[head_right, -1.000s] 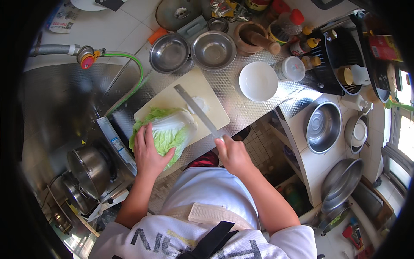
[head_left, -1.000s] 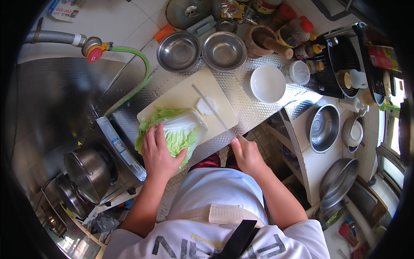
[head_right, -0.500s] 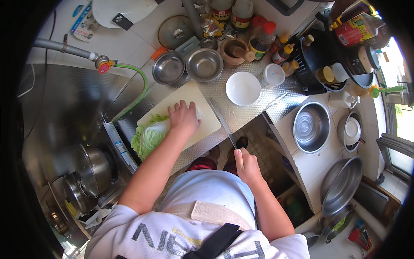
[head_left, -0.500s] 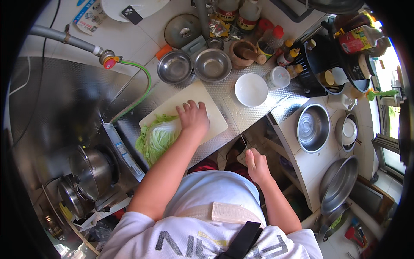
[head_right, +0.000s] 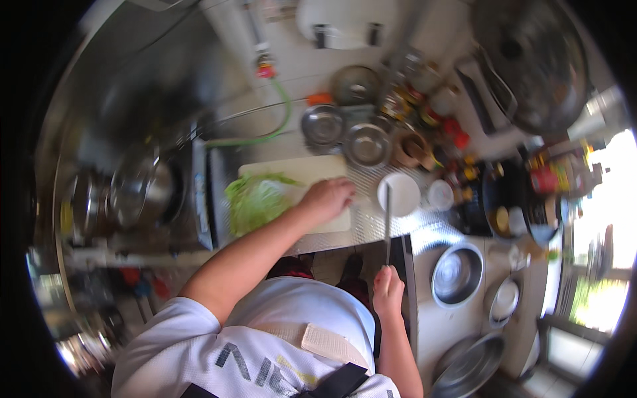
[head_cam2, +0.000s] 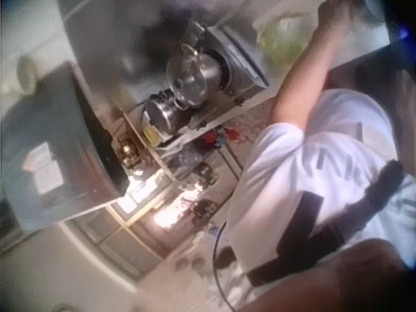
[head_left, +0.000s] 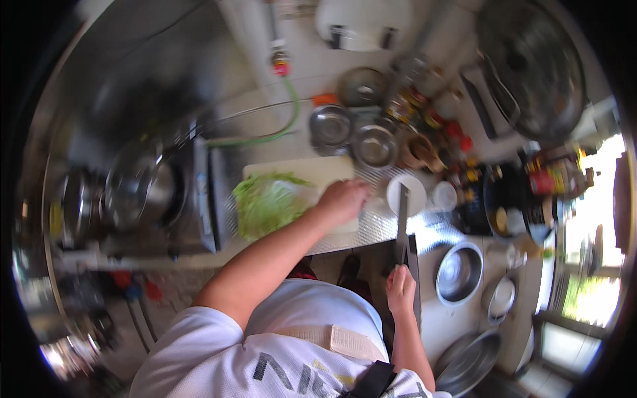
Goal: The person chops a head of cabbage on a cutting board using a knife. They transfer the chopped pieces into a metal colander, then continue chopping the remaining cabbage into smaller pieces.
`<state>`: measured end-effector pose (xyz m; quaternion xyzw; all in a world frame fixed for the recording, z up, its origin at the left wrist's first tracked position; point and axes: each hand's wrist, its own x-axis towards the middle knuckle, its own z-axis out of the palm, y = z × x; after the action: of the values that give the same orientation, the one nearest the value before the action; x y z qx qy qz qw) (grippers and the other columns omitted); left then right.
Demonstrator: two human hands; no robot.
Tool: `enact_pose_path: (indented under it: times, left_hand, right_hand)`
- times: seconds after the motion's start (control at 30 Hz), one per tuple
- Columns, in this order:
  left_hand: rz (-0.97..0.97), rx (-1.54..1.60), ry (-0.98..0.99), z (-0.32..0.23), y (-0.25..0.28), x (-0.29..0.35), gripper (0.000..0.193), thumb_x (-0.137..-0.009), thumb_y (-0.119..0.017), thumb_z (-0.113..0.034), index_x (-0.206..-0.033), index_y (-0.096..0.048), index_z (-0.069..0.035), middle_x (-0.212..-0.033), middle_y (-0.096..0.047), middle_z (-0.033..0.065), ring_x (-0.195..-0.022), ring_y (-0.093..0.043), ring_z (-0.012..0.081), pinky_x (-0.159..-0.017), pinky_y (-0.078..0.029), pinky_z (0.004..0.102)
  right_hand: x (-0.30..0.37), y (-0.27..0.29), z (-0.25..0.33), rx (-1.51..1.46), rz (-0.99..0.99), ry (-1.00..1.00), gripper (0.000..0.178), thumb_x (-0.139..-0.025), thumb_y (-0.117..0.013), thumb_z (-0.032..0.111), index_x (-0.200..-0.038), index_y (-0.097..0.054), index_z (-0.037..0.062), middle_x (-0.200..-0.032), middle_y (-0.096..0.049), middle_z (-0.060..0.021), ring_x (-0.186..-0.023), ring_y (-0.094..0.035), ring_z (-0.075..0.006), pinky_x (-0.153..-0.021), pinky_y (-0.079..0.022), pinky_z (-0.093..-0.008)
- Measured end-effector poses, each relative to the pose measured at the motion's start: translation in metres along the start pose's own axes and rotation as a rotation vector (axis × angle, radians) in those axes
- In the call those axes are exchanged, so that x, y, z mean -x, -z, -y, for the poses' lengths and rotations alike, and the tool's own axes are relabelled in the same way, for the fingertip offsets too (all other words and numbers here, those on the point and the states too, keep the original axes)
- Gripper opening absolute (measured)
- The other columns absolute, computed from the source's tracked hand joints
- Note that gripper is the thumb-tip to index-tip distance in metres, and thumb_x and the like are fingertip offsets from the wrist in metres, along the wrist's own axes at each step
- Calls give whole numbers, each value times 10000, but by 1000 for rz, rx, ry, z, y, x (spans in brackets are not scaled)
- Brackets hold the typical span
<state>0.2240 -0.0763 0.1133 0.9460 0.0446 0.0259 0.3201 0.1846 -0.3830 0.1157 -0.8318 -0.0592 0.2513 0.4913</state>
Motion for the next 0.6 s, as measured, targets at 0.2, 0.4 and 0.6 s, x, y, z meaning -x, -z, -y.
enact_pose_path:
  times: [0.2,0.4,0.6]
  left_hand:
    - [-272,694,434,-47,36,194,260,-932,-733,-198,-1081,-652,-2,-895,-671,92,-802,-631,160,-738,-514,347]
    - [-1069,1124,974,-69,-72,450,288,-947,-716,-143,-1167,-643,27,-1028,-699,77,-861,-642,116,-760,-530,296]
    - [-2071,1362,1235,-140,-180,654,288,-922,-677,-128,-1193,-647,-36,-1016,-702,51,-828,-647,129,-695,-508,274]
  right_hand:
    - [-31,6,-8,-236,246,54,437,-1107,-391,456,-849,-504,123,-653,-459,26,-548,-426,-65,-496,-344,-232]
    - [-13,-47,15,-103,562,327,550,-1086,-337,590,-847,-451,108,-624,-435,-3,-451,-400,-80,-393,-313,-230]
    - [47,-127,38,55,955,410,566,-1087,-336,593,-827,-434,100,-616,-390,5,-457,-346,-81,-407,-269,-236]
